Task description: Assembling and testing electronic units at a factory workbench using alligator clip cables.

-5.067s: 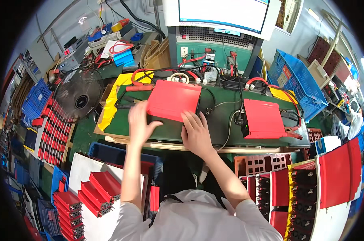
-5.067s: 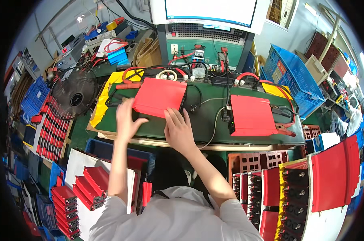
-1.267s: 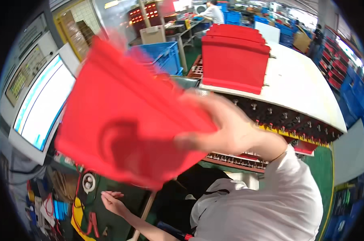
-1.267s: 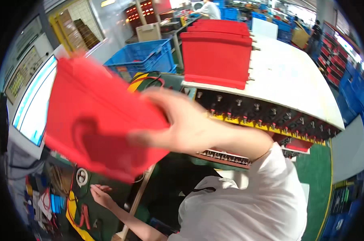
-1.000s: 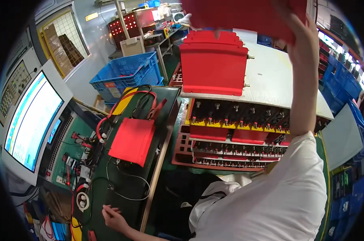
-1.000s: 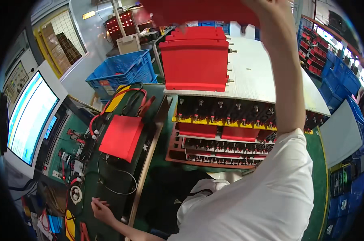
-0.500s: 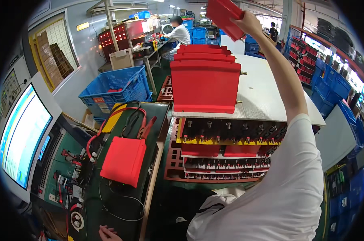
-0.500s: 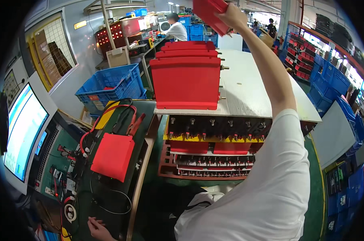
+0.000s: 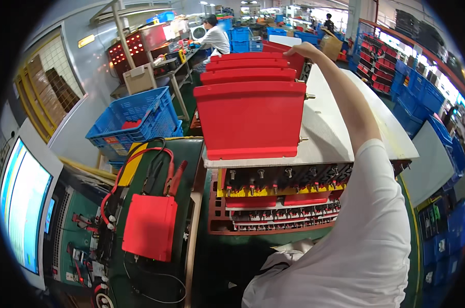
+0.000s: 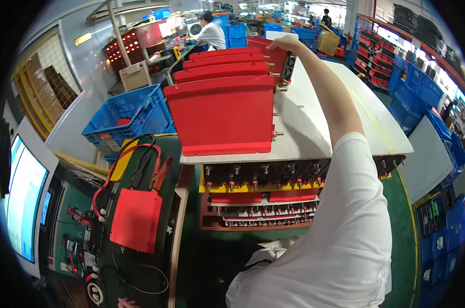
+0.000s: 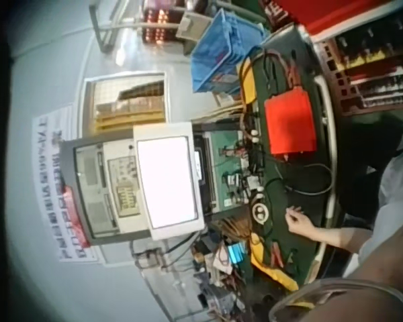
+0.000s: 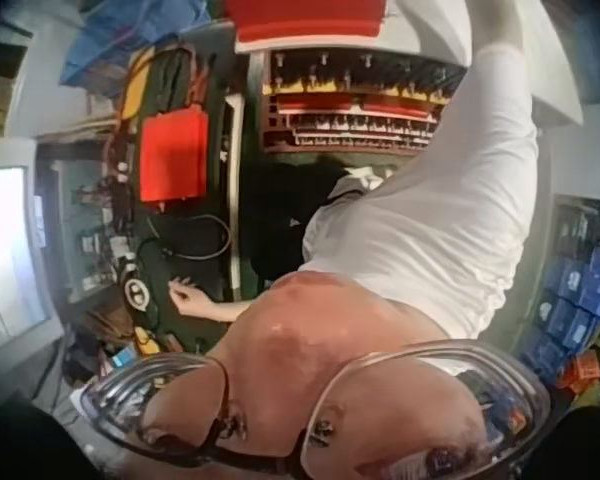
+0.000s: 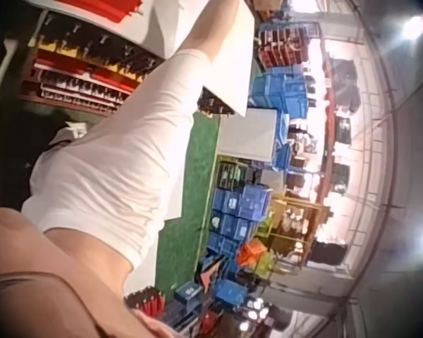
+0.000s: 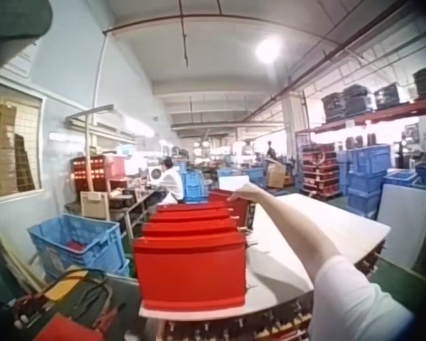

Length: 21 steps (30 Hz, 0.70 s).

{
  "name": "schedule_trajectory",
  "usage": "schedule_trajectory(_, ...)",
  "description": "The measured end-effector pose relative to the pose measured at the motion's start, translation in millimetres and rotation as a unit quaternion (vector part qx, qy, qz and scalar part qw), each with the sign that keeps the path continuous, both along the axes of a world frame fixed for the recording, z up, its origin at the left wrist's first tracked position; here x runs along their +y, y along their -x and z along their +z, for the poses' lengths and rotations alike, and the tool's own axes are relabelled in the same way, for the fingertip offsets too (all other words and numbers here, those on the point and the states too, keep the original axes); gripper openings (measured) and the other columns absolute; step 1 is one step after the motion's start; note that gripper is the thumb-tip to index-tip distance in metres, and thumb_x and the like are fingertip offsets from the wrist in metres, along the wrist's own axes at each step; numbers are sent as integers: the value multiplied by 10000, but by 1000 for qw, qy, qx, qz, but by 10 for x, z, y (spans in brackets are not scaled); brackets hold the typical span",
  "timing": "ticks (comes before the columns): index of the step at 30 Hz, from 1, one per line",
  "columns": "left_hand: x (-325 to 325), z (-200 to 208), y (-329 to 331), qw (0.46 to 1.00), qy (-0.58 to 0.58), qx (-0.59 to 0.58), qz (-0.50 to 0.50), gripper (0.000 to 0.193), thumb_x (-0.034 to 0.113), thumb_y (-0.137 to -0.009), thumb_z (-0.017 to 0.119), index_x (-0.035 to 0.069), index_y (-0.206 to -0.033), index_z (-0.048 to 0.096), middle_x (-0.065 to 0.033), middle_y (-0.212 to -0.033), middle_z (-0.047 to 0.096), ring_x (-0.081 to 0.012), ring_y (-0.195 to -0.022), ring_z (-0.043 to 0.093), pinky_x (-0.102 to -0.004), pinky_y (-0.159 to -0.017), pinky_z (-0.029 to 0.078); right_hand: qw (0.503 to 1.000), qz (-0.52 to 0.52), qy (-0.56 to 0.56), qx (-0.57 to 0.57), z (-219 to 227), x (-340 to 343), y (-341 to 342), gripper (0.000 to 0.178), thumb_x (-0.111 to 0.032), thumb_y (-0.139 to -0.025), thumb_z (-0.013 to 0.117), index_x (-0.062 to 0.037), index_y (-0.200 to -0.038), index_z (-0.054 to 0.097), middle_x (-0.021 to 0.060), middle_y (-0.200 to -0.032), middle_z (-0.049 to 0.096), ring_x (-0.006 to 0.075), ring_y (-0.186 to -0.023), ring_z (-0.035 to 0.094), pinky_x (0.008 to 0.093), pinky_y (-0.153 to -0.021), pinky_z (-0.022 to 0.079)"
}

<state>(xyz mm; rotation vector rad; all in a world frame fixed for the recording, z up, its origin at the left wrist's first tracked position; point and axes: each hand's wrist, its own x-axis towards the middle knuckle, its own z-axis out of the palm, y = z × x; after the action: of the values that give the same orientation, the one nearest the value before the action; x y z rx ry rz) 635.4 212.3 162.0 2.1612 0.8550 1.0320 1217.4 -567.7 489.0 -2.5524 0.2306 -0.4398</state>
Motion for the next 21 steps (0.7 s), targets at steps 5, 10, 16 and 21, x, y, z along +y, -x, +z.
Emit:
schedule_trajectory(5,-73,104,-13,999,-46,-8,4,410,315,-1103,574,-8,-910,741,-99,-727,700,-180,-615,603,-349,-576,499,983,-84,159,44,58,107,197,1039,-858,-778,670,20,-1333,678,264,-1228,706,407,-1018,737,504,-771,631)
schedule_trajectory(10,-27,74,39,999,-24,11,23,426,309,-1106,569,-31,-903,728,-116,-745,701,-192,-632,596,-380,-616,505,975,-119,172,74,105,293,621,1010,-878,-830,576,95,-1054,724,228,-920,728,274,-639,748,349,-604,645)
schedule_trajectory(16,-2,12,5,1000,7,5,12,439,326,-1106,565,-34,-918,730,-126,-758,710,-204,-639,606,-379,-621,511,993,-78,85,7,18,242,535,821,-717,-927,634,98,-966,730,167,-852,697,221,-711,744,295,-611,647)
schedule_trajectory(21,-17,796,-59,812,572,-49,106,450,349,-1106,560,-31,-943,738,-130,-781,716,-214,-670,621,-386,-641,517,996,-57,72,-15,-150,332,217,865,-749,-909,636,94,-1060,759,187,-989,742,221,-859,752,300,-714,631)
